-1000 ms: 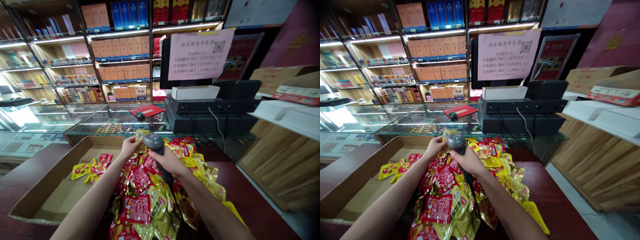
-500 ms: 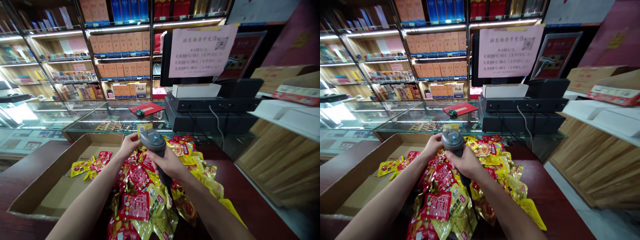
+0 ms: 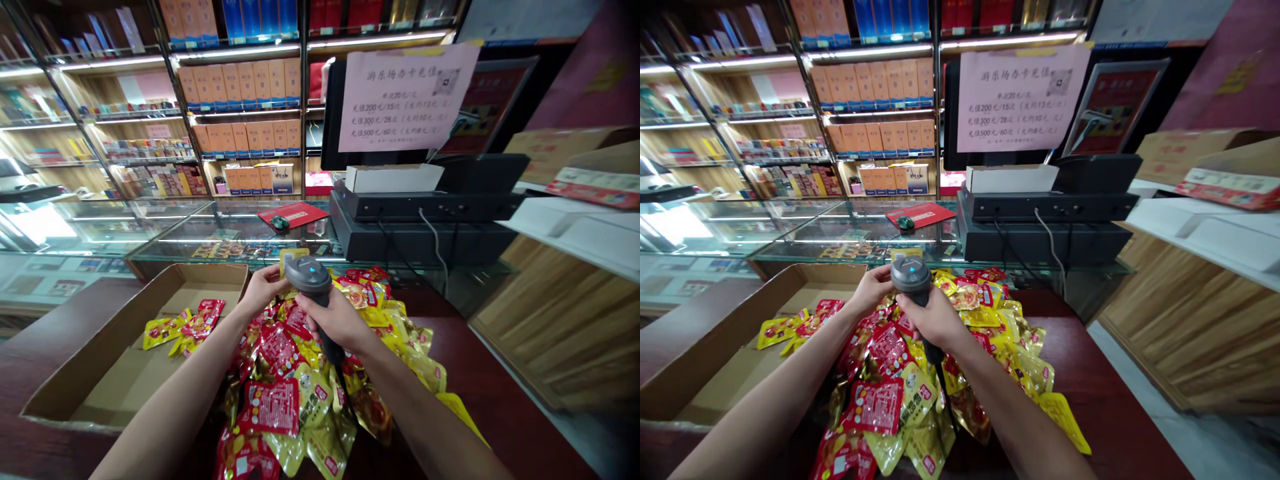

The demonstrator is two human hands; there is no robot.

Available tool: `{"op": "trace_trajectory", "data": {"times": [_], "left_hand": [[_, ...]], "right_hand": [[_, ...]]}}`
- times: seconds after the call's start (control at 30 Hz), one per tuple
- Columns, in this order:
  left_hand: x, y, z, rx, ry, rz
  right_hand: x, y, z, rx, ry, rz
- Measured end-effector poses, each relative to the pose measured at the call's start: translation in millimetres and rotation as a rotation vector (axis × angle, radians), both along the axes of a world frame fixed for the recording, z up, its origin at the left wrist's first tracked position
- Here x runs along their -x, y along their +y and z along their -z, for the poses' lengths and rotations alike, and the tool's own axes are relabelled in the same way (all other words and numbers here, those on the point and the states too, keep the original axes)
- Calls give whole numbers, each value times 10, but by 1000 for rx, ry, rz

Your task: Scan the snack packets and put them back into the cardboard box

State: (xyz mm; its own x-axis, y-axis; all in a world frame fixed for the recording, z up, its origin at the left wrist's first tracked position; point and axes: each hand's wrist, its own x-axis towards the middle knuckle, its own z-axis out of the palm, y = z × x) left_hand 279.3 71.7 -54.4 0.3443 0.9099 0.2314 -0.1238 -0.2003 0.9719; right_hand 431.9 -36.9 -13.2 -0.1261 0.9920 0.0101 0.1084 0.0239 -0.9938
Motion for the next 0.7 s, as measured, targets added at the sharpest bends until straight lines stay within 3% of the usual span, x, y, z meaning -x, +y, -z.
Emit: {"op": "trace_trajectory", "data": {"times": [0.4, 0.7], "left_hand": [[15, 20, 39, 0, 8, -9], [-11, -24, -25, -69, 42, 39]], "right_hand": [[-7, -4, -3, 1, 11, -22], [-12, -7, -4, 6, -3, -17]]}}
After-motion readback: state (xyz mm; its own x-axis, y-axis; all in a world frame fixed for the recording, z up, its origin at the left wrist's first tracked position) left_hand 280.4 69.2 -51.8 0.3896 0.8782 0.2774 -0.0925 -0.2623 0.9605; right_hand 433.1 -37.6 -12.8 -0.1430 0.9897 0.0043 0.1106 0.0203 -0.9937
